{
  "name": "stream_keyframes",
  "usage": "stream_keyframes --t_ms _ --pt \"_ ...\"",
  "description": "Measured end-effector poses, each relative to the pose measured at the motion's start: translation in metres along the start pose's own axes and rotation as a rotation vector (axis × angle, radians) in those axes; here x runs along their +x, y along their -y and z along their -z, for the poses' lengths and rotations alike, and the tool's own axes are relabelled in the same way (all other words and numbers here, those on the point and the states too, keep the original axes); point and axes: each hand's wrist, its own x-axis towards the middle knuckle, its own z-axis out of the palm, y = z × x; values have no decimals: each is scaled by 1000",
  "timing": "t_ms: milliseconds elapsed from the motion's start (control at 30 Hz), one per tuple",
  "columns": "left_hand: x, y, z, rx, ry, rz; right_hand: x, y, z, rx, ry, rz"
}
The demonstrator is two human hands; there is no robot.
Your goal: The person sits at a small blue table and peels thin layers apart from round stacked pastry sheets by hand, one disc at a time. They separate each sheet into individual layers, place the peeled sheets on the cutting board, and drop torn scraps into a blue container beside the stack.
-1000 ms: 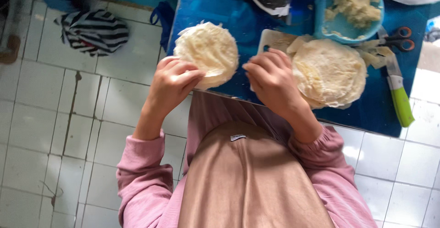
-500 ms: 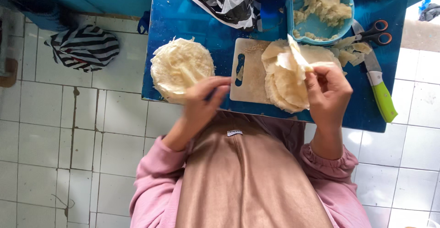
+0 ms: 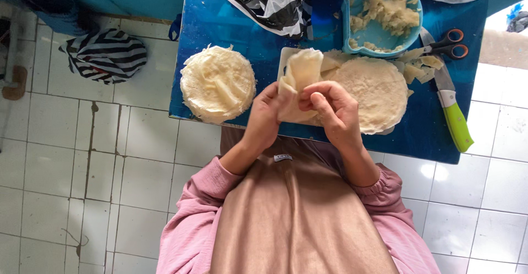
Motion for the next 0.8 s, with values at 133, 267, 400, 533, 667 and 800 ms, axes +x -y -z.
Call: stream_keyframes --t_ms 133,267,400,533,667,800 --pt "-19 -5 -45 550 43 -220 -13 19 7 -134 -58 59" --pt "-30 -31 -64 561 277 -326 -19 33 10 -165 -85 134" --pt "-30 -33 -66 357 127 -238 -25 40 6 -13 -48 80" --pt "-26 -20 -61 313 50 -263 -29 40 8 -111 -28 125" --pt "-16 -33 -46 -276 80 -163 -24 40 25 -33 -103 93" --pt "-14 -60 -31 -480 -80 -42 -13 53 45 -163 -244 67"
